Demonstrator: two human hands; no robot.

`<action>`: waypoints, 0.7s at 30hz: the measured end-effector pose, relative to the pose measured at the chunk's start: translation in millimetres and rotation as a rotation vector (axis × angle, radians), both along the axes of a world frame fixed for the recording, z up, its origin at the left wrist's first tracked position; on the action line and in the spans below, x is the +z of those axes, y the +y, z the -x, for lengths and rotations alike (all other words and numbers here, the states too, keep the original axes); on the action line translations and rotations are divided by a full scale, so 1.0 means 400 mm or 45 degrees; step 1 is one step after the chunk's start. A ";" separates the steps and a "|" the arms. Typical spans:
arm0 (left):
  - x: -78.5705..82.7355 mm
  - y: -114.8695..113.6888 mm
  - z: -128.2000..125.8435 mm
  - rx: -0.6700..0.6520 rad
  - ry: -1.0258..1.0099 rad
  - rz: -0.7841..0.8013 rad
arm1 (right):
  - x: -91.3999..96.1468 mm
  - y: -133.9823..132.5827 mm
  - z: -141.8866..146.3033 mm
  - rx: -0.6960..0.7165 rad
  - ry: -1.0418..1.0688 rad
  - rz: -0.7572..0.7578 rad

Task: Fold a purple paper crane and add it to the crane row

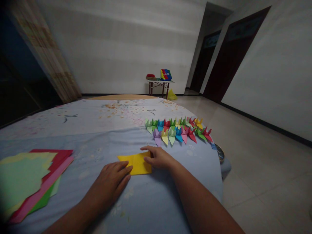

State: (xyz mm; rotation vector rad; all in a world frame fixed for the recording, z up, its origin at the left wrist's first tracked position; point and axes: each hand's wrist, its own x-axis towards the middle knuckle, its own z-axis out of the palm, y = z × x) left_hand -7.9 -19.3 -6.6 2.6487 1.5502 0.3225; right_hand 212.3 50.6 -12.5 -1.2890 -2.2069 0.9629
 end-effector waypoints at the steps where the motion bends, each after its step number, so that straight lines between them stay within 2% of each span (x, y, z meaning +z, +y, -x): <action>1: -0.001 0.001 0.000 0.002 0.001 0.001 | 0.004 0.002 -0.014 0.077 0.021 0.046; 3: -0.005 0.002 0.001 0.007 0.006 0.007 | 0.010 0.005 -0.038 0.206 -0.021 0.035; 5: -0.010 0.004 0.001 0.001 0.011 0.007 | 0.014 0.007 -0.052 0.270 -0.134 -0.094; 10: -0.014 0.007 0.002 -0.017 0.014 0.000 | 0.022 0.006 -0.050 0.251 -0.355 -0.310; 16: -0.023 0.009 0.007 -0.028 -0.006 -0.037 | 0.024 0.006 -0.043 0.226 -0.348 -0.468; 21: -0.025 0.003 0.005 -0.029 -0.009 -0.055 | 0.005 0.015 -0.036 0.247 -0.242 -0.445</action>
